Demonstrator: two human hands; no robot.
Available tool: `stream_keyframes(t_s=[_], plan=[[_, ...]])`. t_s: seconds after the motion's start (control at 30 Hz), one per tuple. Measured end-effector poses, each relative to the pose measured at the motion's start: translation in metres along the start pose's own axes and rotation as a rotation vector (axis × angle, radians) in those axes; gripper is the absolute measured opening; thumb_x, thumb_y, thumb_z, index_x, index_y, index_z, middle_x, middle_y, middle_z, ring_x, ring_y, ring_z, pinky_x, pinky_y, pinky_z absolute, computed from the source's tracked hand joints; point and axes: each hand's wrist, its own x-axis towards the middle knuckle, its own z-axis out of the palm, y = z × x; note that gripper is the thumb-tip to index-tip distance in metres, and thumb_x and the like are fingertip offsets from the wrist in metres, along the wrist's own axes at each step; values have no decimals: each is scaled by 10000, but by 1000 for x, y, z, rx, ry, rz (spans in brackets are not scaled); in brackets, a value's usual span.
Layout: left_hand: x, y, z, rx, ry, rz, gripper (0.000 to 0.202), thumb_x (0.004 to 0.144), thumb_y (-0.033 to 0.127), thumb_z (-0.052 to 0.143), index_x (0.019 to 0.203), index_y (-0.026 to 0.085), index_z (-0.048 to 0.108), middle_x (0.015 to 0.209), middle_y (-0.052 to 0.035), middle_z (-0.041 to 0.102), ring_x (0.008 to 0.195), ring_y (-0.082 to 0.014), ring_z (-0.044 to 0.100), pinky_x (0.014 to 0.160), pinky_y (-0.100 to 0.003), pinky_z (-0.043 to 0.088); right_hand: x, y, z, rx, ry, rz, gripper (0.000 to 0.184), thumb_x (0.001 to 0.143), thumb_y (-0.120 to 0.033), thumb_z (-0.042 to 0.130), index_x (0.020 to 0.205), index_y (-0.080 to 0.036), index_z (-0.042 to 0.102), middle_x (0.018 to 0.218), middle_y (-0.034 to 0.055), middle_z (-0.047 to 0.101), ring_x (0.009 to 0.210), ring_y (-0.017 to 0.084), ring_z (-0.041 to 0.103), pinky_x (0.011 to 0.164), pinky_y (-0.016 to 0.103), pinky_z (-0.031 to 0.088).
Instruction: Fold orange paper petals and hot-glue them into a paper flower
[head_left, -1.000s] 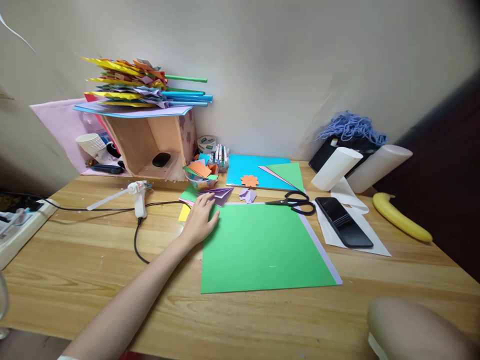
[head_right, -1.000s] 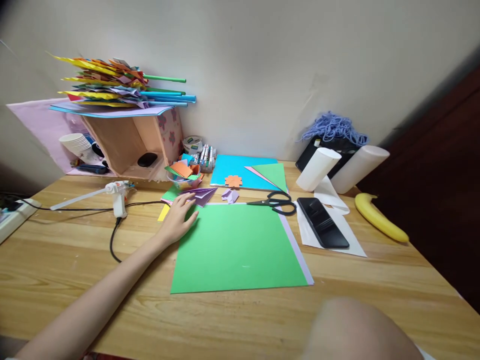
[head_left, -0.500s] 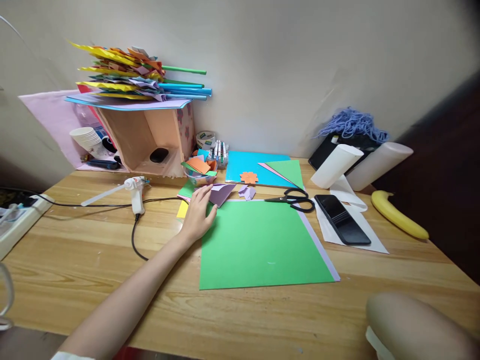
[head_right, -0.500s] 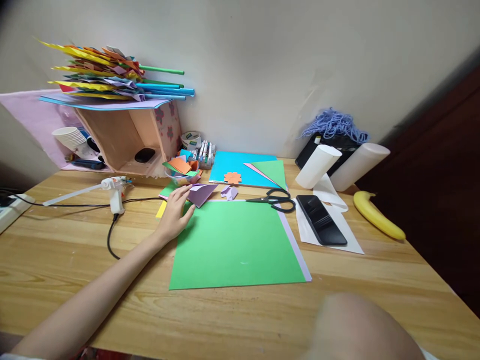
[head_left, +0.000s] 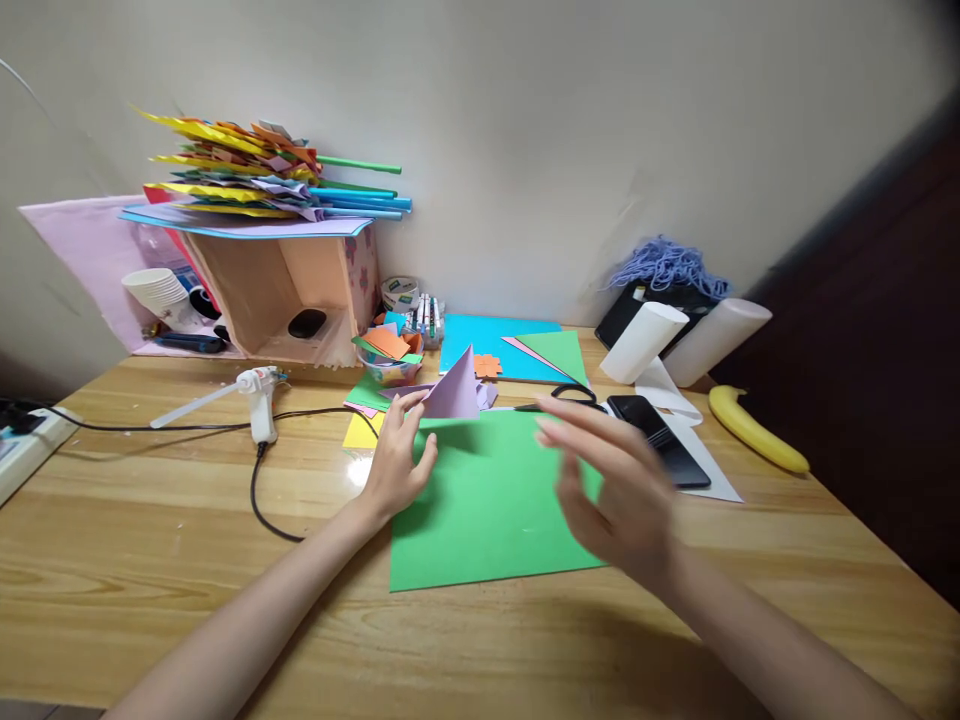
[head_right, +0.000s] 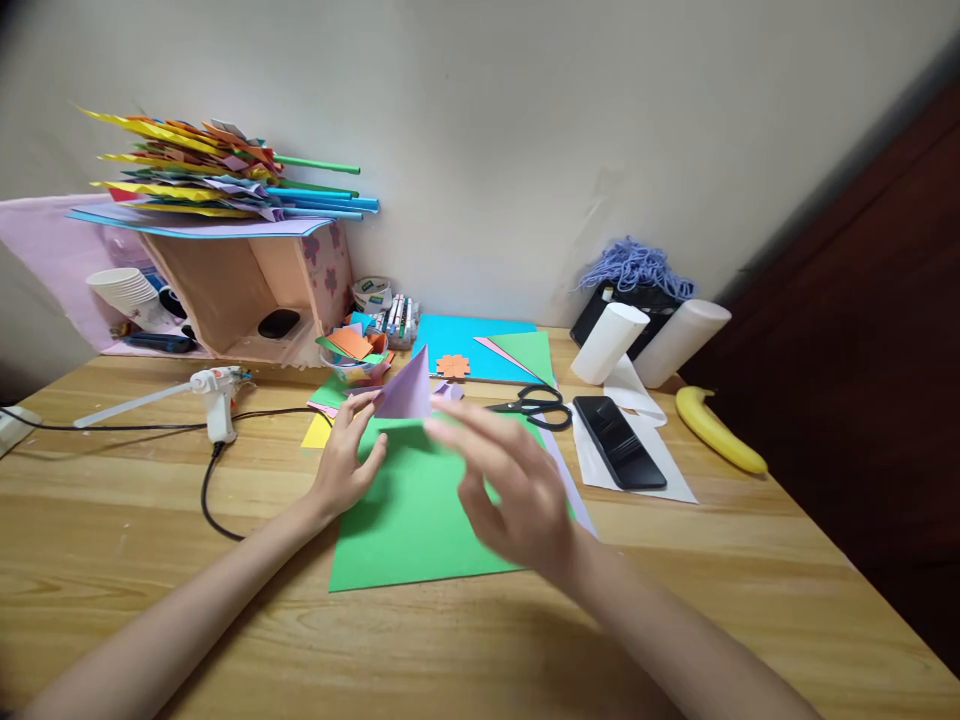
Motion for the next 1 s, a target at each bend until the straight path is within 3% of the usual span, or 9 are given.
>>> stream_keyframes(t_s=[0.13, 0.23, 0.37, 0.47, 0.53, 0.77, 0.87, 1.0], plan=[[-3, 16, -3, -122, -65, -48, 354, 841, 212, 444, 1192, 182, 477, 1118, -111, 443, 1110, -220, 440, 978, -403, 366, -3, 42, 40, 19, -251, -74, 370, 849, -108, 440, 1177, -243, 545, 1194, 62, 582, 1056, 195, 567, 879, 360, 485], [-6, 27, -3, -275, -136, -165, 281, 861, 261, 431, 1113, 211, 546, 1100, -95, 463, 1076, -208, 465, 901, -356, 433, -20, 58, 58, 121, -372, -10, 390, 819, -74, 438, 1138, -260, 565, 1220, 51, 564, 1074, 192, 558, 879, 368, 483], [-10, 29, 7, -536, -122, -488, 307, 795, 360, 549, 1063, 210, 537, 1104, -84, 510, 950, -193, 556, 740, -297, 498, -35, 57, 65, 362, -318, 101, 162, 840, -168, 504, 907, -236, 635, 1015, 69, 659, 977, 193, 602, 848, 373, 486], [-12, 24, 17, -775, -105, -702, 685, 642, 328, 715, 1222, 213, 371, 1128, -95, 547, 914, -196, 601, 757, -325, 505, -37, 51, 64, 457, -278, 180, 106, 852, -252, 523, 850, -229, 627, 974, 84, 668, 938, 204, 615, 801, 375, 496], [-12, 21, 21, -872, -132, -791, 791, 574, 293, 765, 1240, 191, 352, 1099, -98, 590, 950, -212, 602, 803, -337, 493, -38, 49, 64, 482, -298, 186, 110, 857, -273, 520, 853, -234, 624, 981, 83, 666, 936, 202, 613, 787, 371, 495], [-11, 12, 17, -929, -320, -877, 442, 654, 393, 699, 984, 112, 611, 1013, -105, 668, 907, -245, 630, 782, -334, 498, -34, 51, 64, 399, -329, 154, 68, 824, -267, 586, 832, -243, 649, 1011, 50, 643, 938, 198, 568, 839, 383, 437], [-9, 11, 16, -983, -388, -922, 419, 653, 379, 707, 977, 124, 633, 953, -93, 689, 835, -225, 655, 762, -329, 516, -31, 53, 63, 374, -283, 269, 112, 801, -307, 607, 748, -214, 640, 1163, 70, 543, 1034, 216, 505, 901, 400, 401], [-5, 12, 13, -1078, -560, -902, 445, 638, 300, 729, 1042, 141, 633, 951, -99, 691, 809, -206, 670, 756, -296, 530, -29, 56, 65, 501, -284, 459, 187, 801, -349, 591, 716, -183, 605, 1309, 80, 408, 1142, 218, 434, 949, 365, 369]])
